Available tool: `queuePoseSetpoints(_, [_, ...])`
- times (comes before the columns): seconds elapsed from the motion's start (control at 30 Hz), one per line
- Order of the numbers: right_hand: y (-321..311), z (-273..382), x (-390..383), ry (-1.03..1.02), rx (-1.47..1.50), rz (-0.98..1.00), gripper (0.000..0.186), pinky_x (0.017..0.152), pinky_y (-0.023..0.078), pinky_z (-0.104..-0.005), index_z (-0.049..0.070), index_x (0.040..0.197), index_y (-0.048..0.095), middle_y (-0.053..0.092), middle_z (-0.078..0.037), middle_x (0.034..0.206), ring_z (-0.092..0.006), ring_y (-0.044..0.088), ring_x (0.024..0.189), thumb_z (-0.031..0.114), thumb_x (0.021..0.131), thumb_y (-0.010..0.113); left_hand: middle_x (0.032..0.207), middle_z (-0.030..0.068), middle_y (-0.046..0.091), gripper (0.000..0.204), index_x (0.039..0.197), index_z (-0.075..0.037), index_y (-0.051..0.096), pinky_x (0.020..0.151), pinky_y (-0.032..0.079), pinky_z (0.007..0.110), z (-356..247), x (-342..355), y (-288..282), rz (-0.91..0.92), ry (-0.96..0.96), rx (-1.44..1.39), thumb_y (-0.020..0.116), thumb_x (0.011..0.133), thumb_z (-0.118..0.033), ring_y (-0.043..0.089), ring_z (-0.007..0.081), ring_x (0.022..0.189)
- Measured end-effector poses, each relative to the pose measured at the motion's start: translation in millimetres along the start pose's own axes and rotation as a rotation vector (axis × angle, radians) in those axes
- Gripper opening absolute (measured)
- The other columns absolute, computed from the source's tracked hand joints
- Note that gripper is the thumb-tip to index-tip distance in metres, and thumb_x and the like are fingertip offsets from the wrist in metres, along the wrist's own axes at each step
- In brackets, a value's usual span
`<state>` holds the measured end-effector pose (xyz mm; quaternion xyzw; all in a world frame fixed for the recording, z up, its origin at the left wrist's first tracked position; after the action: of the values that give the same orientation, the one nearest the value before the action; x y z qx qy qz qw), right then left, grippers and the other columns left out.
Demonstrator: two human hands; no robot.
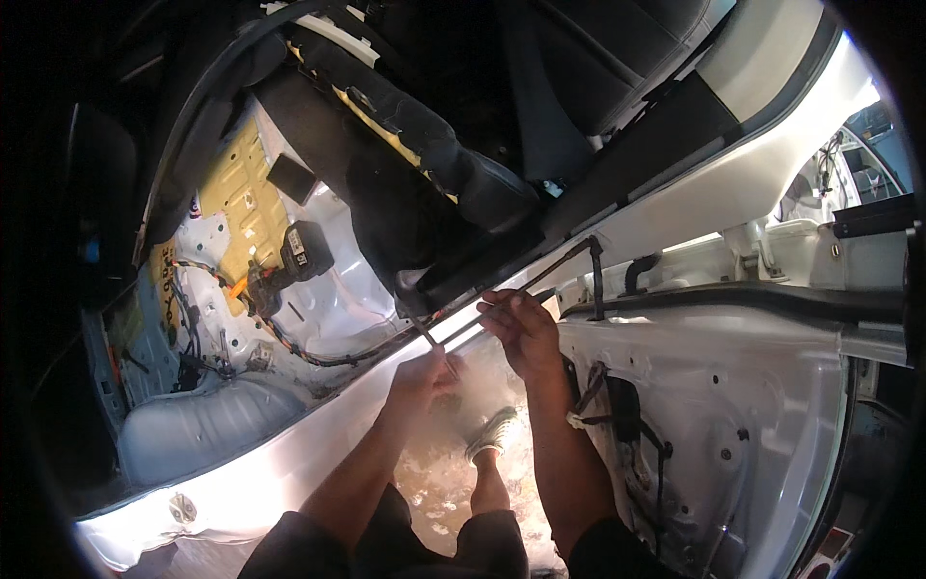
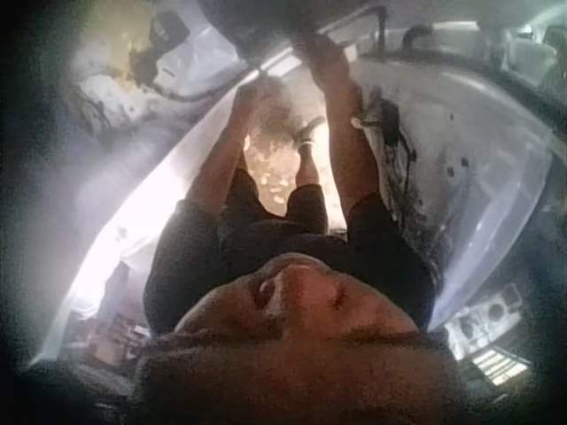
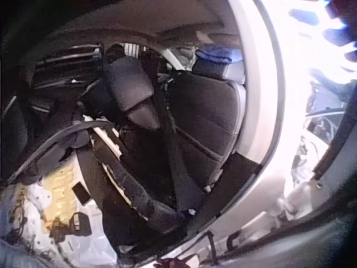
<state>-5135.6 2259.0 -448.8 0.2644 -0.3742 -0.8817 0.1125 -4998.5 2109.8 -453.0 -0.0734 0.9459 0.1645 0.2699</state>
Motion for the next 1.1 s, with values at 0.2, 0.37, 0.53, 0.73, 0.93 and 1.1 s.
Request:
queuePoseSetpoints(0.2, [4, -6, 4, -0.027, 0.048, -0.009, 0.021, 0.086, 0.063, -0.0406, 0.003, 0.118, 0.063, 0.073, -0.017, 0.108, -0.0284, 0.074, 0.099, 0.019, 0.104, 0.062, 0.062, 0.0040, 0.053, 0.061, 0.064, -0.010, 0.053, 0.048, 0.036, 0.034, -5, -28, 41, 0.123, -0.489, -0.960, 0.052, 0.104, -0.055, 0.050, 0.0219, 0.057])
queuePoseSetpoints(0.37, [11, -4, 10, 0.029, -0.117, -0.035, 0.019, 0.082, 0.064, -0.0380, 0.001, 0.112, 0.065, 0.074, -0.017, 0.100, -0.0262, 0.075, 0.092, 0.016, 0.103, 0.062, 0.079, 0.0070, 0.064, 0.044, 0.089, -0.007, 0.065, 0.065, 0.050, 0.035, 7, -73, -63, -0.359, -0.277, -0.419, 0.058, 0.104, -0.048, 0.061, 0.0225, 0.069])
queuePoseSetpoints(0.53, [-26, -3, 5, 0.025, -0.371, -0.288, 0.015, 0.074, 0.062, -0.0332, 0.003, 0.098, 0.064, 0.074, -0.015, 0.090, -0.0211, 0.073, 0.077, 0.018, 0.101, 0.067, 0.098, 0.0112, 0.071, 0.016, 0.102, -0.001, 0.068, 0.075, 0.056, 0.035, -170, -96, -59, -0.539, 0.403, 0.397, 0.068, 0.096, -0.016, 0.070, 0.0218, 0.086])
queuePoseSetpoints(0.73, [-20, -6, 6, 0.014, -0.109, -0.241, 0.013, 0.074, 0.056, -0.0305, 0.006, 0.095, 0.063, 0.071, -0.007, 0.089, -0.0154, 0.069, 0.080, 0.017, 0.101, 0.067, 0.101, 0.0170, 0.070, 0.029, 0.112, -0.001, 0.068, 0.087, 0.055, 0.039, -231, -66, 103, -0.026, 0.795, 0.886, 0.075, 0.086, -0.012, 0.069, 0.0335, 0.093])
queuePoseSetpoints(0.93, [-15, 6, 5, -0.084, -0.073, -0.152, 0.011, 0.064, 0.048, -0.0285, 0.005, 0.105, 0.066, 0.068, -0.004, 0.092, -0.0127, 0.062, 0.076, 0.014, 0.100, 0.062, 0.112, 0.0248, 0.072, 0.038, 0.118, -0.002, 0.070, 0.095, 0.054, 0.052, -165, 97, 154, 0.036, 0.470, 1.173, 0.067, 0.090, -0.027, 0.069, 0.0435, 0.105])
queuePoseSetpoints(1.1, [-36, -11, 13, -0.138, -0.133, -0.185, 0.030, 0.068, 0.051, -0.0328, 0.008, 0.114, 0.064, 0.069, -0.002, 0.099, -0.0166, 0.065, 0.083, 0.014, 0.088, 0.079, 0.101, 0.0235, 0.073, 0.029, 0.110, -0.007, 0.075, 0.089, 0.057, 0.052, -127, 164, 182, 0.007, 0.420, 1.205, 0.065, 0.090, -0.026, 0.072, 0.0431, 0.094])
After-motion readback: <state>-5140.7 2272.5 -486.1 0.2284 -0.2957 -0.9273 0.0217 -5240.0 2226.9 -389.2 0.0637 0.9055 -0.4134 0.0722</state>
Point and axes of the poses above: each hand's wrist, its own x-axis towards the middle knuckle, its own y-axis out of the palm, z = x × y, the point moved 9 cm from there along x, towards the middle knuckle
